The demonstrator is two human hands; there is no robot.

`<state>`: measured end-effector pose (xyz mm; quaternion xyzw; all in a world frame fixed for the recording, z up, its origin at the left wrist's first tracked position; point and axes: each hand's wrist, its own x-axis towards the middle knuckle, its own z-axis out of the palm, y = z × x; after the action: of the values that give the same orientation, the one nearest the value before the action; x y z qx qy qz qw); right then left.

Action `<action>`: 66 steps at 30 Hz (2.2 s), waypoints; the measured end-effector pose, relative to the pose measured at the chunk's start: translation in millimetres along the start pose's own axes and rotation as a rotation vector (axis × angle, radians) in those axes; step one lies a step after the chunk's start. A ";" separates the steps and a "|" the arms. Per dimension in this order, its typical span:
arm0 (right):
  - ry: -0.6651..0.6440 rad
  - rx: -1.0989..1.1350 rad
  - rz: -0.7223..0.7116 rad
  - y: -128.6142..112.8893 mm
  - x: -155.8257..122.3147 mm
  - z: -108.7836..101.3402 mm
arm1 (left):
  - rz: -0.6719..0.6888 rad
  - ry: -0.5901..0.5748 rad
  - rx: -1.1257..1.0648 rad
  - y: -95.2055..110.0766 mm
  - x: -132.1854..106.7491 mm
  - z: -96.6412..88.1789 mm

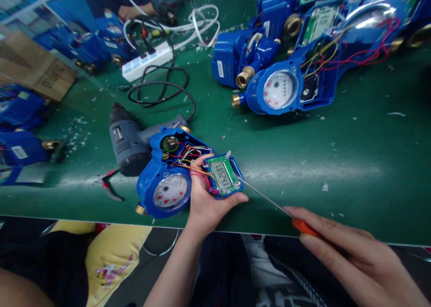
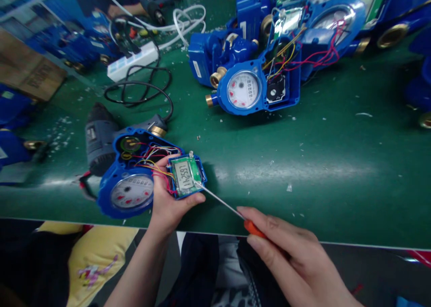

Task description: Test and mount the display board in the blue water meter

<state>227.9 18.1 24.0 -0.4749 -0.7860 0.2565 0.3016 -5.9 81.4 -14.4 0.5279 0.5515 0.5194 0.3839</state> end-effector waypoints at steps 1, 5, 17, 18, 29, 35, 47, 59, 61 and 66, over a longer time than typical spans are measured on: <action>0.046 -0.024 0.005 3.1 0.2 -1.7 | 0.001 0.000 0.005 0.3 -0.2 -0.1; 0.098 -0.302 -0.008 25.9 8.0 -6.6 | -0.006 -0.018 -0.001 0.6 -0.1 -0.6; -0.027 0.073 -0.172 -13.4 88.7 16.6 | -0.037 -0.019 -0.037 6.1 -3.5 1.2; -0.083 0.079 -0.176 -18.6 96.2 21.2 | -0.026 -0.019 -0.032 5.7 -4.0 1.5; -0.423 0.129 -0.278 -20.1 130.9 26.9 | -0.037 -0.062 -0.047 9.0 -2.8 1.9; -0.397 0.031 -0.368 -24.5 122.1 25.5 | -0.105 -0.052 -0.058 10.9 -5.2 2.3; -0.122 0.043 -0.369 -14.2 108.3 40.5 | -0.154 -0.045 -0.086 8.4 -5.1 5.3; -0.225 -0.235 -0.581 -27.5 113.9 21.7 | -0.090 -0.045 -0.029 7.9 -5.6 2.8; -0.188 -0.331 -0.568 -30.8 112.6 24.4 | -0.095 -0.036 -0.007 10.4 -4.8 3.2; -0.136 -0.519 -0.519 -28.8 104.3 36.3 | -0.121 -0.019 -0.061 14.1 -4.2 5.5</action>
<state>146.5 95.9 42.9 -0.3025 -0.9373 -0.0052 0.1732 2.6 76.8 -2.1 0.4865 0.5627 0.5069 0.4356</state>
